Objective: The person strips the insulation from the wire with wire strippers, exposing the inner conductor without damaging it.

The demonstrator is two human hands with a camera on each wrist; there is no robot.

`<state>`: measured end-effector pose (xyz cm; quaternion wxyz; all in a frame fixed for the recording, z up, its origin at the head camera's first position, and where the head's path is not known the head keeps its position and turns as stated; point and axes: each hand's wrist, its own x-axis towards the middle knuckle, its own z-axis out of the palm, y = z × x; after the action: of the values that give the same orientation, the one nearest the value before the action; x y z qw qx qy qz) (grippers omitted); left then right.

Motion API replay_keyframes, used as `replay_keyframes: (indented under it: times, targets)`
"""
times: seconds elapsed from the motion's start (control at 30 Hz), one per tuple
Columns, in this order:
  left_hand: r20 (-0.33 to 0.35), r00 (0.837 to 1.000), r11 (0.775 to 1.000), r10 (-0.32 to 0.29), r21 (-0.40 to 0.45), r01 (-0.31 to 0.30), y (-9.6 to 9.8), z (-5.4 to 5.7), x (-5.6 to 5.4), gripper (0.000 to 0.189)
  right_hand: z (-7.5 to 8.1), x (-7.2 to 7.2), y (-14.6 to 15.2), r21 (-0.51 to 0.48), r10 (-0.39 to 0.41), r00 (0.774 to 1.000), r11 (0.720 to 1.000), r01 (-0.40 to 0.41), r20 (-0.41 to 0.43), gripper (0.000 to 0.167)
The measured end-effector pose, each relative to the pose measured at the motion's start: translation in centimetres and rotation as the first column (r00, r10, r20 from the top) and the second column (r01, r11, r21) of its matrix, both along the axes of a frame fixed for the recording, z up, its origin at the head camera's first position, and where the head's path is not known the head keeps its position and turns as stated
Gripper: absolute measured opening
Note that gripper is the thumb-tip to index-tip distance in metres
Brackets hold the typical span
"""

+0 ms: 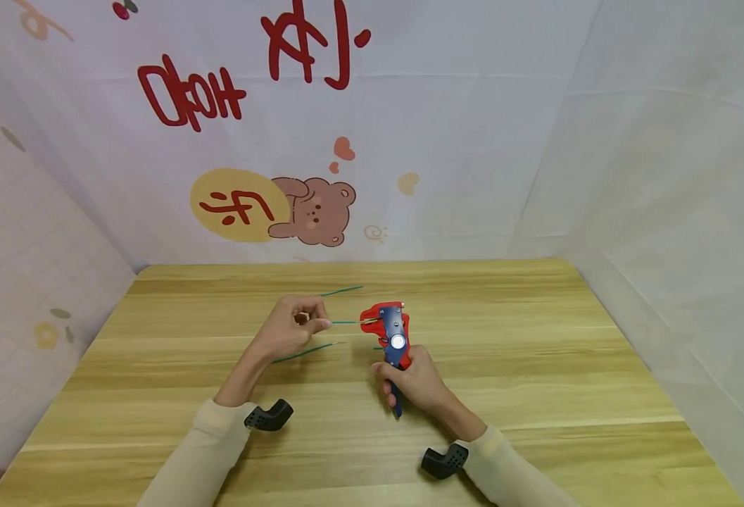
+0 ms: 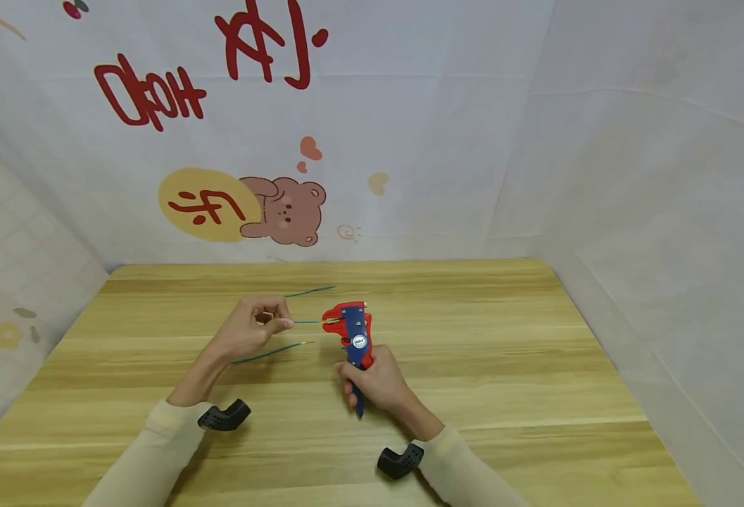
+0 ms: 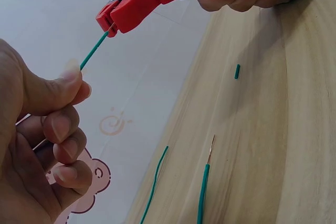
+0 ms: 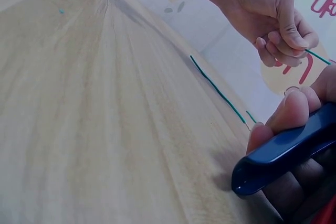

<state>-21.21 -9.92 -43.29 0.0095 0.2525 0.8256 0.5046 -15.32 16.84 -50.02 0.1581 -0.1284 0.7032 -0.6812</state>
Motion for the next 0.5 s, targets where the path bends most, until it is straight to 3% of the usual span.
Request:
replay_keyframes:
  times: [0.5]
  targets:
    - [0.017, 1.000, 1.000, 0.009, -0.019, -0.009, -0.52, 0.31, -0.10, 0.027, 0.10, -0.12, 0.03, -0.004, -0.005, 1.000, 1.000, 0.005, 0.023, 0.031]
